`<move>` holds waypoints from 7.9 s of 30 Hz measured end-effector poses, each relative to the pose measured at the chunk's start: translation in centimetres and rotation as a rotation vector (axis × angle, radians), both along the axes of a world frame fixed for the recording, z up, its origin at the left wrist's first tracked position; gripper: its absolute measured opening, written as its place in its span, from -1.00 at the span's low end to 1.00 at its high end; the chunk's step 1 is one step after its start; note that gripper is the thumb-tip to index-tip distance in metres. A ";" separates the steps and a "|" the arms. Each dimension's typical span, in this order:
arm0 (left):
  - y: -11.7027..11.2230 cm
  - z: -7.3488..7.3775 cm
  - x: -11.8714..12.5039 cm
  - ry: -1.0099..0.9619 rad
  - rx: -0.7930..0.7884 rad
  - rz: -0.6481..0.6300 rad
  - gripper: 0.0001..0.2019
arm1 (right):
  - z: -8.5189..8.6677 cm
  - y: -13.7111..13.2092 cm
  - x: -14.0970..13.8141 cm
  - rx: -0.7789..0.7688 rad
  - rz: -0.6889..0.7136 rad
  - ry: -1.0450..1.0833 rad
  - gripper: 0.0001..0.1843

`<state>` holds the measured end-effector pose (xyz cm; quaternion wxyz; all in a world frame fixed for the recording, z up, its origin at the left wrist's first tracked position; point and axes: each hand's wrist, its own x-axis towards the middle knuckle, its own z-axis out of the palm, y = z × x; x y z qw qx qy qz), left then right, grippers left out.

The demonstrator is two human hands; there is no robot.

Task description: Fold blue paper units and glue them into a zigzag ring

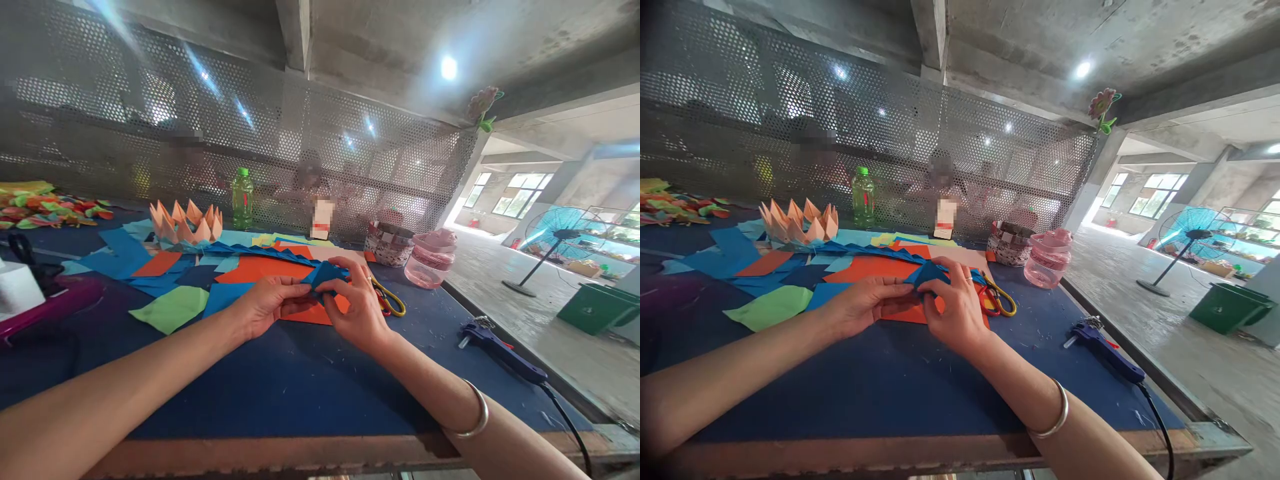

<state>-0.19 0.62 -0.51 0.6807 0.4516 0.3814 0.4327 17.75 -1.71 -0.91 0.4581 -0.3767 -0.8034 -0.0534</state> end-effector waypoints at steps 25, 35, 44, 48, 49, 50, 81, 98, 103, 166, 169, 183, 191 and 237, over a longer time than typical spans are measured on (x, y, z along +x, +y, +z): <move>-0.2 0.0 0.4 0.109 0.023 0.037 -0.82 | -1.0 1.1 -0.7 -0.686 0.211 0.653 -0.33; 0.0 -0.4 0.2 0.084 -0.022 0.043 -0.75 | -1.3 1.5 -0.6 -0.727 0.210 0.647 -0.36; 0.1 -0.2 0.2 0.102 -0.009 0.041 -0.72 | -1.2 1.6 -0.6 -0.736 0.277 0.714 -0.46; 0.1 -0.3 0.1 0.110 -0.016 0.071 -0.72 | -1.4 1.7 -0.7 -0.739 0.316 0.699 -0.47; 0.2 -0.4 0.0 0.111 -0.024 0.075 -0.72 | -1.4 1.7 -0.7 -0.746 0.325 0.695 -0.46; 0.3 -0.4 -0.1 0.114 -0.032 0.081 -0.73 | -1.3 1.7 -0.7 -0.752 0.331 0.692 -0.44; 0.1 0.6 -0.8 0.165 0.132 0.062 -0.76 | -0.7 1.6 -0.3 -0.861 0.437 0.693 -0.56; -0.1 0.9 -0.7 0.173 0.132 0.145 -0.72 | -0.6 1.3 -0.3 -0.937 0.415 0.677 -0.31; -0.2 0.7 -0.5 0.220 0.172 0.098 -0.73 | -0.5 1.1 -0.6 -0.933 0.460 0.600 -0.40; -0.4 1.3 -0.3 0.253 0.435 0.163 -0.58 | -0.5 1.7 -0.5 -0.663 0.379 0.860 -0.62; -0.2 1.1 -0.5 0.202 0.365 0.143 -0.62 | -0.6 1.8 -0.4 -0.630 0.358 0.860 -0.63; 0.0 1.2 -0.4 0.461 0.445 0.082 -0.72 | -0.6 1.9 -0.2 -0.629 0.336 0.843 -0.64; -0.4 1.0 -0.6 0.592 0.634 0.117 -0.73 | -0.6 1.8 -0.4 -0.656 0.339 0.832 -0.63; 0.0 1.4 -0.7 0.570 0.642 0.250 -0.81 | -0.4 1.3 -0.5 -0.668 0.287 0.653 -0.60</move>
